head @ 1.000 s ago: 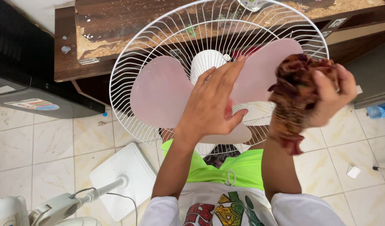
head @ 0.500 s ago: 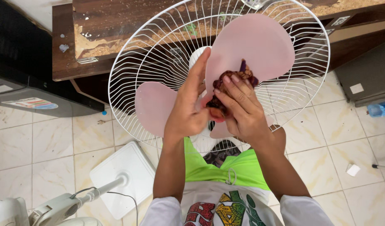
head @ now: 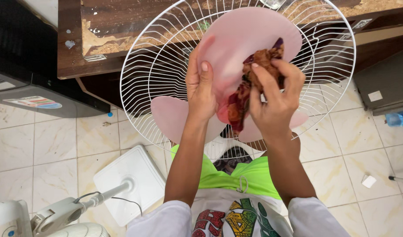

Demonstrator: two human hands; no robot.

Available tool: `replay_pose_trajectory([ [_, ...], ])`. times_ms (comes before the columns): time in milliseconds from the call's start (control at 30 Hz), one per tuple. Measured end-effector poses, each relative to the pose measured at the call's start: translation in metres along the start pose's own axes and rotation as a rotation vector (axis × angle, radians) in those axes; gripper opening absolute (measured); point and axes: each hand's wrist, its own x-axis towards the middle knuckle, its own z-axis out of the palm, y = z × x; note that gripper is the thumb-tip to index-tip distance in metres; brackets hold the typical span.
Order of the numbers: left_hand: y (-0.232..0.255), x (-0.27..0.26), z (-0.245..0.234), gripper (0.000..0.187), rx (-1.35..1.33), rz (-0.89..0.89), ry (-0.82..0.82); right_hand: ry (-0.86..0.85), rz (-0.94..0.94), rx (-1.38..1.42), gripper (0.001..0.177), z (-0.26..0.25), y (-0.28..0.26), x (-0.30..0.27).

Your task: The person wipes the blades and central hub of a standing fan with a patterned cloth. They spray the cloth with a cleaning solution from a spray bottle and continue wiping each blade and the hub area.

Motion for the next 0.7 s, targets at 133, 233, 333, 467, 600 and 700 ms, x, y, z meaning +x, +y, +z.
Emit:
replay_pose_trajectory([
  [133,0.003,-0.001,-0.003,0.044,0.011,-0.025,0.026,-0.242,-0.186,0.209,0.043,-0.003,-0.014,-0.003],
  [233,0.003,-0.003,-0.004,0.045,-0.100,-0.066,0.038,-0.339,-0.152,0.374,0.043,-0.008,-0.015,-0.006],
  [333,0.001,0.000,-0.004,0.045,-0.298,-0.115,0.084,-0.114,0.044,0.139,0.042,-0.011,-0.008,0.002],
  [467,-0.002,-0.005,-0.005,0.045,-0.399,-0.156,0.031,0.057,0.217,0.151,0.037,-0.005,-0.004,0.024],
  [600,-0.003,-0.007,-0.004,0.043,-0.278,-0.100,0.002,-0.067,-0.001,0.141,0.047,0.007,-0.030,0.023],
  [700,0.002,-0.002,-0.006,0.046,-0.288,-0.113,0.047,-0.193,-0.055,0.204,0.045,0.007,-0.038,0.013],
])
